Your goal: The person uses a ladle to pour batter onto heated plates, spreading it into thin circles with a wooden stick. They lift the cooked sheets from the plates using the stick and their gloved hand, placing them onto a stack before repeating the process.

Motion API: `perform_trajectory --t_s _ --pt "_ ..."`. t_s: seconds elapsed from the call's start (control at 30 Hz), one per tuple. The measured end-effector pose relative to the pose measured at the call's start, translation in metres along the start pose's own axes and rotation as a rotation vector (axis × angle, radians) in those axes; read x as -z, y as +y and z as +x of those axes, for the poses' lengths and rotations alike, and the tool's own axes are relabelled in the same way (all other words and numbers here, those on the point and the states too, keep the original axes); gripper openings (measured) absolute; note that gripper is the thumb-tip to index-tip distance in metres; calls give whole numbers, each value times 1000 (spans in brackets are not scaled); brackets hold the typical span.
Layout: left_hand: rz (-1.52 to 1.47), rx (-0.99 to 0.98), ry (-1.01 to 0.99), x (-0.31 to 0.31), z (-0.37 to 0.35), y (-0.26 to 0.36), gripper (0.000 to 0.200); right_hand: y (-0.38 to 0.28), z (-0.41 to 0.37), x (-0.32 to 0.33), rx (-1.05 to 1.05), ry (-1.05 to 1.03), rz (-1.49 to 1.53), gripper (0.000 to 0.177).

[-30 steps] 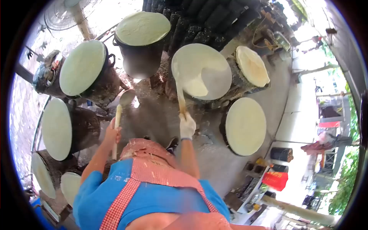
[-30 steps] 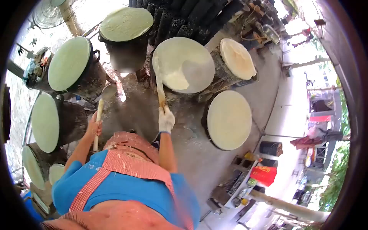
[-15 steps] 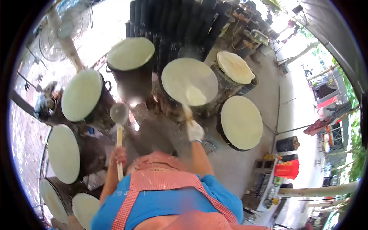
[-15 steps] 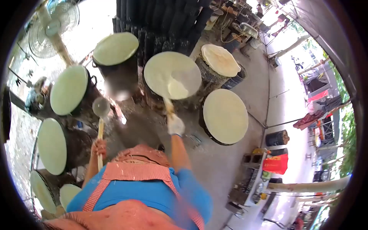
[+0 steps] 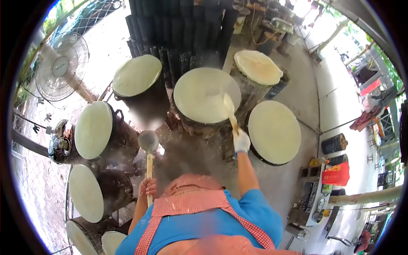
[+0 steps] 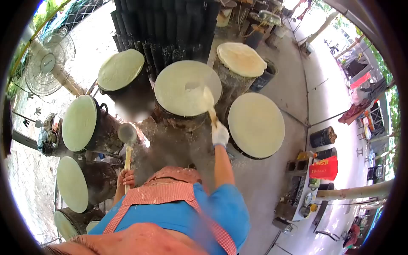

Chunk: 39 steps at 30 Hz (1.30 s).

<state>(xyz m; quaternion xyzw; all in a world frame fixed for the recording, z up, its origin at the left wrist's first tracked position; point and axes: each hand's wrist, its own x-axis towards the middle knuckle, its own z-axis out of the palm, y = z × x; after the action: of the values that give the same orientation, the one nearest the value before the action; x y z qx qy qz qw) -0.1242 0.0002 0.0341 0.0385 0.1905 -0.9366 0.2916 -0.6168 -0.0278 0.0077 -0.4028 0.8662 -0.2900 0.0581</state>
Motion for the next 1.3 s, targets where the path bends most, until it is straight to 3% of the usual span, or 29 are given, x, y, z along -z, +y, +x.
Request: perform_trajectory --t_s 0.03,0.13,0.17,0.23,0.3,0.37,0.43,0.47,0.53,0.57,0.6,0.7,0.8,0.83,0.9,0.97,1.07,1.13,1.17,1.23,1.27,1.3 --pt "-40 21 20 4 8 3 49 -18 7 2 -45 77 85 27" --pt "-121 104 116 2 24 -4 7 -29 -27 -28 220 -8 5 29" --pt "-66 161 106 15 27 10 10 -23 -48 -25 251 -135 -121 27" --pt "44 274 75 40 32 37 22 9 -64 -19 45 -140 -66 27" --pt "19 223 173 26 41 31 32 24 -18 -7 -45 -82 -40 30" --pt "14 122 343 24 48 28 32 6 33 -14 -31 84 103 31" --pt "-147 108 407 0 70 13 33 -20 46 -18 16 65 134 30" --pt "-109 119 468 0 74 18 36 -10 26 -28 77 -43 17 29" --pt "11 81 462 4 76 23 34 1 -37 -15 167 -66 -148 28" --pt "73 63 452 11 73 25 34 37 -56 -40 246 129 11 26" --pt "53 51 476 24 67 31 36 34 -53 -20 -106 -110 92 26" --pt "55 -52 602 7 73 22 37 14 53 -28 -175 80 281 34" --pt "80 -151 718 -3 75 1 36 -9 165 -24 -177 -73 296 34" --pt "105 -181 754 -10 70 3 36 -21 172 -3 -191 -115 317 34" --pt "-20 -146 632 -8 54 3 36 -13 157 8 -174 -24 569 32" --pt "260 -83 578 15 42 20 37 -5 119 -23 -305 -151 710 29" --pt "-190 -223 733 -12 58 7 38 -34 69 -41 -144 -146 456 27" --pt "-98 -245 702 -24 56 2 38 -51 65 -13 -20 -195 207 24" --pt "-30 -254 674 -29 53 8 38 -25 68 -13 20 -121 454 24" --pt "202 -286 683 -16 38 23 34 7 72 -26 -523 21 1067 18" --pt "313 -295 698 -15 30 24 33 3 57 -36 -435 -1 1169 18" --pt "190 -270 660 -16 28 28 31 -5 39 -48 -531 -48 1184 17"
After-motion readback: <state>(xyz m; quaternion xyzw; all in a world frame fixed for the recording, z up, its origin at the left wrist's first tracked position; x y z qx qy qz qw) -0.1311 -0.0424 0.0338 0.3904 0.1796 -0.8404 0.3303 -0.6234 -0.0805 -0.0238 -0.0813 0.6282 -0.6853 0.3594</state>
